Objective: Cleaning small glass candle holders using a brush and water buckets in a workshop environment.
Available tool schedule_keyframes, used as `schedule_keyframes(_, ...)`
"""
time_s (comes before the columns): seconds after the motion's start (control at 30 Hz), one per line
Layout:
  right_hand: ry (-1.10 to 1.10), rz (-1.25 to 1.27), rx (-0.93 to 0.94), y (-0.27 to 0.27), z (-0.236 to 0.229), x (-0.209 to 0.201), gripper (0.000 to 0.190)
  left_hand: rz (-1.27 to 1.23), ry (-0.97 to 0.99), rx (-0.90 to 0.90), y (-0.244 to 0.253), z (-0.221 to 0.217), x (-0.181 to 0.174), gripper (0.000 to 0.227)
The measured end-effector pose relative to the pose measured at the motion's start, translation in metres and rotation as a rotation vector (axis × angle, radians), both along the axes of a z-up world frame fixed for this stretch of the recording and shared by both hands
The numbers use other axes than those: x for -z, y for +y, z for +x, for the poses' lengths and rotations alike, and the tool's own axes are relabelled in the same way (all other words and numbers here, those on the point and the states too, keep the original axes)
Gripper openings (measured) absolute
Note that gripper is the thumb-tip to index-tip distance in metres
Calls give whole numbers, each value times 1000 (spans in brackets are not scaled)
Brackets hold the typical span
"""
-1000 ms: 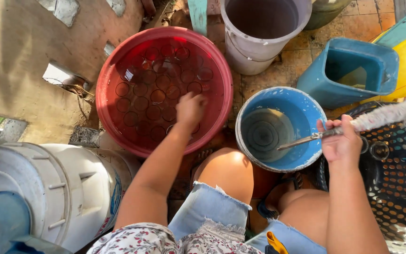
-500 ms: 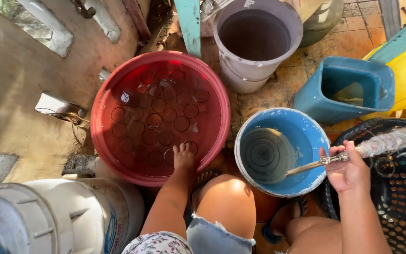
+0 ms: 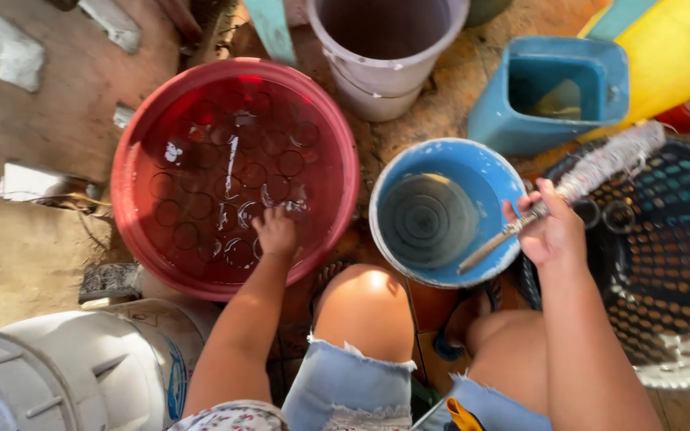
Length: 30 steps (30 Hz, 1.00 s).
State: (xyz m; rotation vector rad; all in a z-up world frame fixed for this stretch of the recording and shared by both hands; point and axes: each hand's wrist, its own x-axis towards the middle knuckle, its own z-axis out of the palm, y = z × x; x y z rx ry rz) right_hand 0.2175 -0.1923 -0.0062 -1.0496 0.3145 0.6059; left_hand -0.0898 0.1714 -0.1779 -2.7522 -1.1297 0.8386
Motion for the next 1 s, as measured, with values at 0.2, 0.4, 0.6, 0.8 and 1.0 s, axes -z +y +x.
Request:
schedule_keyframes(0.2, -115, -143, 72, -9, 7, 13, 26, -214, -557, -798, 16, -4, -22, 62)
schedule_keyframes(0.4, -216, -272, 85, -7, -3, 2, 29, -609, -1351, -1213, -12, -31, -33, 32)
schedule_keyframes(0.6, -281, -339, 70, -2, -11, -7, 22, -999, -1399, -1532, 6, -26, -21, 25)
schedule_keyframes(0.8, -342, -373, 60, 0, -6, 8, 18, -1223, -1444, -1621, 14, -12, -12, 29)
schedule_keyframes(1.0, -429, -428, 73, 1, 2, 28, 18, -1483, -1625, -1651, 33, 4, -22, 30)
